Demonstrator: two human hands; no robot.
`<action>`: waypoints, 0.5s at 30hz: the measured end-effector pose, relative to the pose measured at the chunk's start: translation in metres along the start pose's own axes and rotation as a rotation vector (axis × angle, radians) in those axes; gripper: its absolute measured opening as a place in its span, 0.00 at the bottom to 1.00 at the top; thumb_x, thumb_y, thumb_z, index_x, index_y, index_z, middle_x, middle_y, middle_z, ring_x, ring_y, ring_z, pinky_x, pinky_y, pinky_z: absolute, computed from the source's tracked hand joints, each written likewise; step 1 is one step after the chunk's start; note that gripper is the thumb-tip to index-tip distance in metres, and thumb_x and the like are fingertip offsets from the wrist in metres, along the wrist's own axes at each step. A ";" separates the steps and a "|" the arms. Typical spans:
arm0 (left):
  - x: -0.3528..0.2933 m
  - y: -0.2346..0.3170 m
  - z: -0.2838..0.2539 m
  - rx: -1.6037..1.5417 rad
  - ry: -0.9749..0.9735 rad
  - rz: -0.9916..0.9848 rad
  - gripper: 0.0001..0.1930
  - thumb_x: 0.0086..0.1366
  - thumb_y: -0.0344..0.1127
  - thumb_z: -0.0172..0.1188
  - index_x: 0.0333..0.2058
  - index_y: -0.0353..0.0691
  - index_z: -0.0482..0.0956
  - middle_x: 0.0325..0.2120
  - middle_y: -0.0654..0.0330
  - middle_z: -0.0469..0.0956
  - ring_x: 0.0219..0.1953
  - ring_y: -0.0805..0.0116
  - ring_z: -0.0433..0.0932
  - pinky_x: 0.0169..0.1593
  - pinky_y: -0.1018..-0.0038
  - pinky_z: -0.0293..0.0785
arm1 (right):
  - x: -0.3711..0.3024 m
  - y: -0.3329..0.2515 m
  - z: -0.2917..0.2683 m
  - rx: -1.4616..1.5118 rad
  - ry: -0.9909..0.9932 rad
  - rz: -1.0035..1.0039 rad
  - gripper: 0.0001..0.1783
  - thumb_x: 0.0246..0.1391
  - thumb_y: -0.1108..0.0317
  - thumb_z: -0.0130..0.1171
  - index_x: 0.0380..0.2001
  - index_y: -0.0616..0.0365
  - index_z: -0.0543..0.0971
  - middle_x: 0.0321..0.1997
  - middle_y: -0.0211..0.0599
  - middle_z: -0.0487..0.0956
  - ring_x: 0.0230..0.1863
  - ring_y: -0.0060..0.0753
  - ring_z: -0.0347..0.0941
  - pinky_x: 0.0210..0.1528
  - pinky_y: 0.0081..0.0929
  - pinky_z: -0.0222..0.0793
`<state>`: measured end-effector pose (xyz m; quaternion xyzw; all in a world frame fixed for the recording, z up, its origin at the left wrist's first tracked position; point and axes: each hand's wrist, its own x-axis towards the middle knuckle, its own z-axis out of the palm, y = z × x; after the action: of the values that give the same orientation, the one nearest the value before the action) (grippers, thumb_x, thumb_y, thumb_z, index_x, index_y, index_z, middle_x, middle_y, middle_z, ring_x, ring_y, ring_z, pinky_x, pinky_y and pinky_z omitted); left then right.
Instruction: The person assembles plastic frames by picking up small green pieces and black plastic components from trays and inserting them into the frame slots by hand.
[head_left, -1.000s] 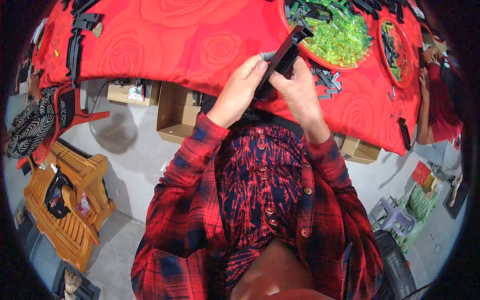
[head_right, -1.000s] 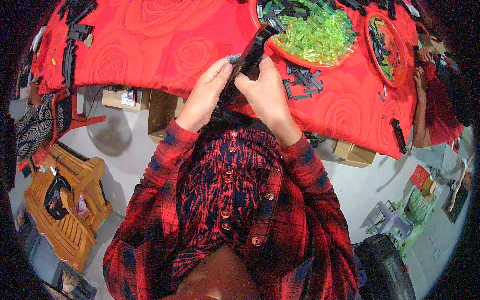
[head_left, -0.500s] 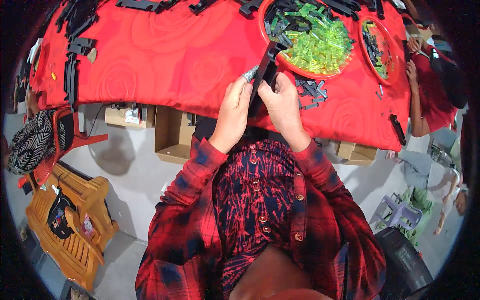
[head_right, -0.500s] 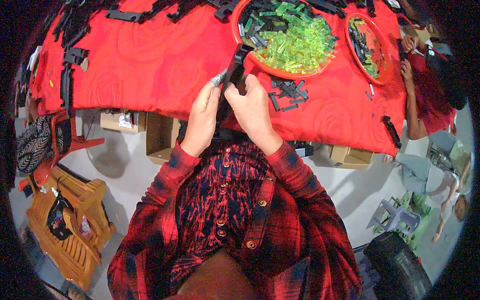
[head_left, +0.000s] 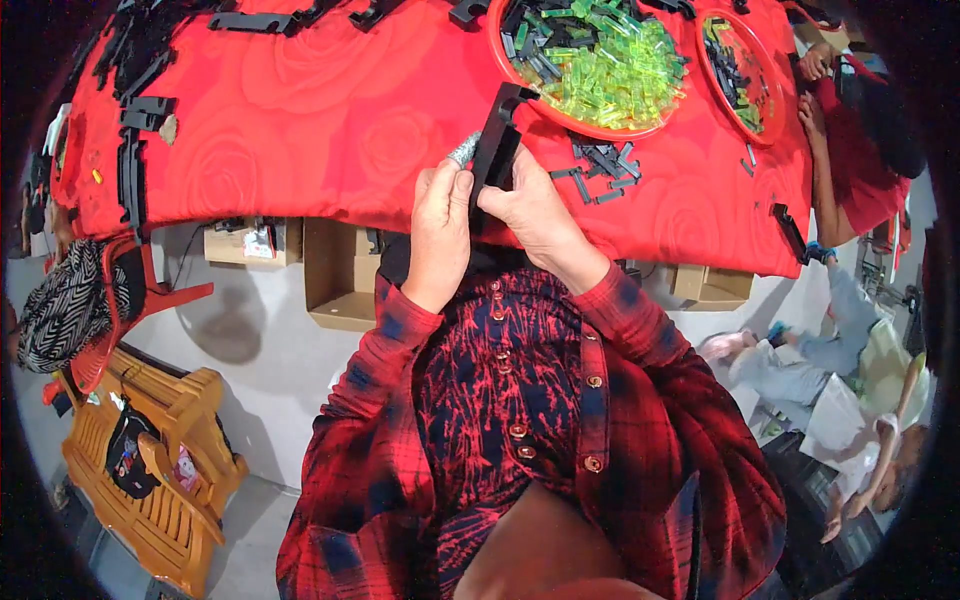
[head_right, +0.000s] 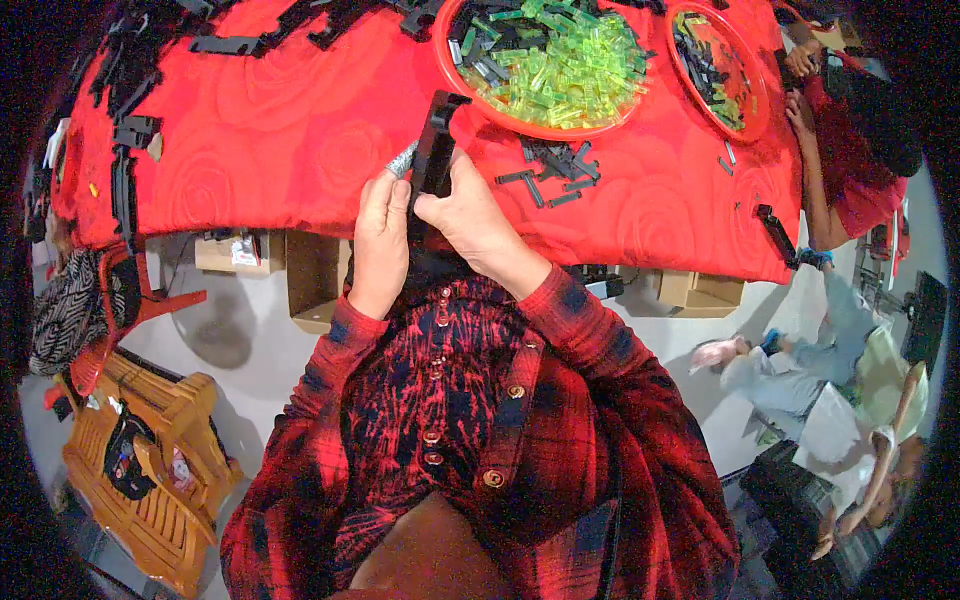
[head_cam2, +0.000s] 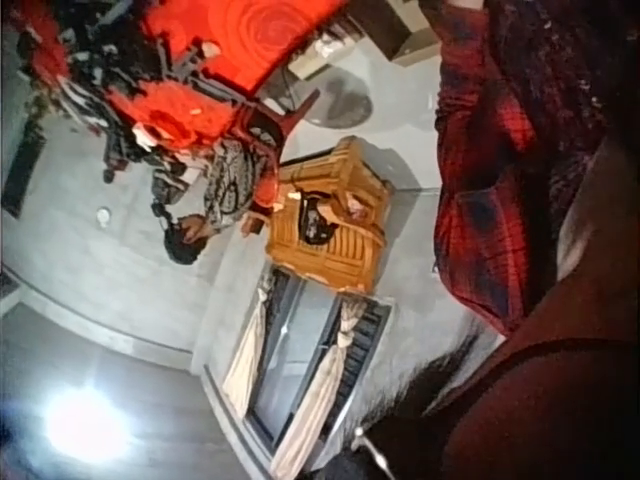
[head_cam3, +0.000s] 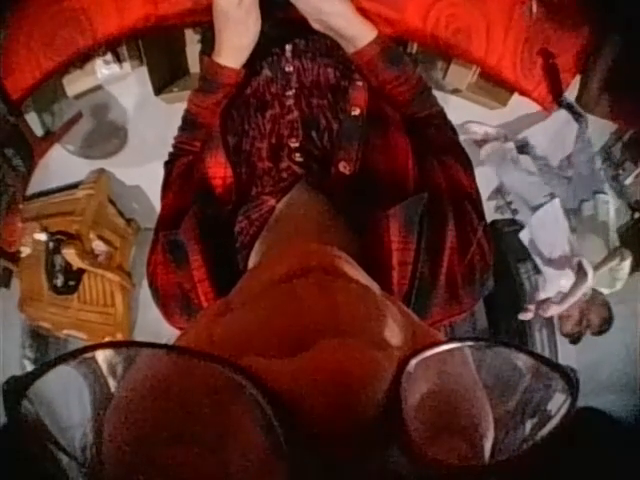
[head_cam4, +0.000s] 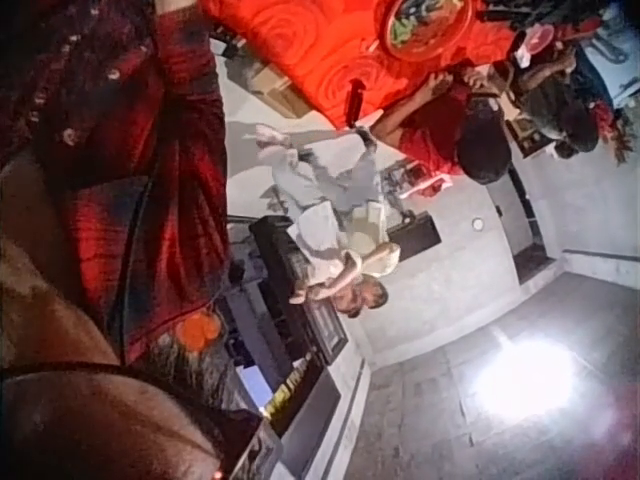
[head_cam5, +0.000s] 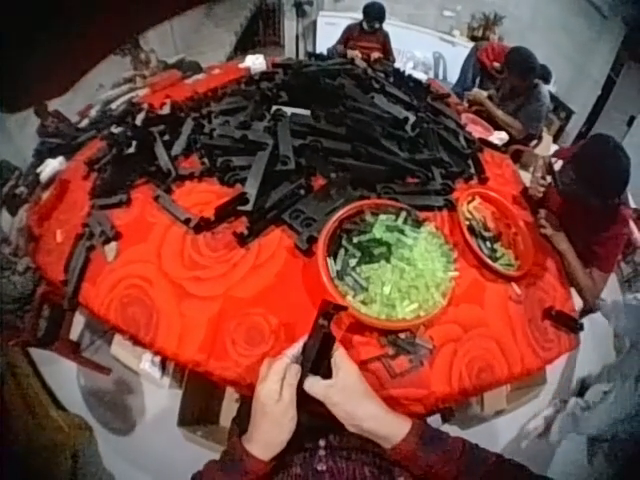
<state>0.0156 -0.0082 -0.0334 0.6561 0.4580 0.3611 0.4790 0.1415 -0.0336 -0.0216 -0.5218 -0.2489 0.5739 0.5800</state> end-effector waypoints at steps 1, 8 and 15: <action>0.000 0.001 0.001 -0.030 -0.003 -0.035 0.13 0.75 0.34 0.51 0.52 0.33 0.74 0.38 0.51 0.71 0.43 0.59 0.72 0.49 0.68 0.68 | 0.002 0.001 -0.003 -0.045 -0.012 -0.001 0.23 0.51 0.78 0.62 0.51 0.61 0.70 0.44 0.29 0.75 0.44 0.22 0.71 0.49 0.25 0.70; -0.001 -0.005 -0.002 -0.047 -0.044 -0.070 0.14 0.75 0.35 0.50 0.54 0.34 0.74 0.39 0.52 0.72 0.43 0.60 0.72 0.50 0.68 0.68 | 0.002 0.012 -0.012 -0.183 -0.021 -0.016 0.17 0.51 0.76 0.61 0.46 0.65 0.73 0.39 0.31 0.77 0.40 0.24 0.73 0.44 0.26 0.71; -0.011 -0.011 -0.006 -0.206 -0.064 -0.168 0.17 0.77 0.37 0.48 0.56 0.34 0.72 0.42 0.54 0.72 0.45 0.66 0.72 0.52 0.72 0.68 | 0.001 0.022 -0.009 -0.062 0.076 0.005 0.10 0.58 0.72 0.58 0.40 0.67 0.77 0.36 0.33 0.79 0.38 0.21 0.73 0.41 0.26 0.71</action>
<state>0.0041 -0.0154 -0.0423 0.5738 0.4563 0.3439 0.5868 0.1407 -0.0399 -0.0449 -0.5615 -0.2428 0.5473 0.5712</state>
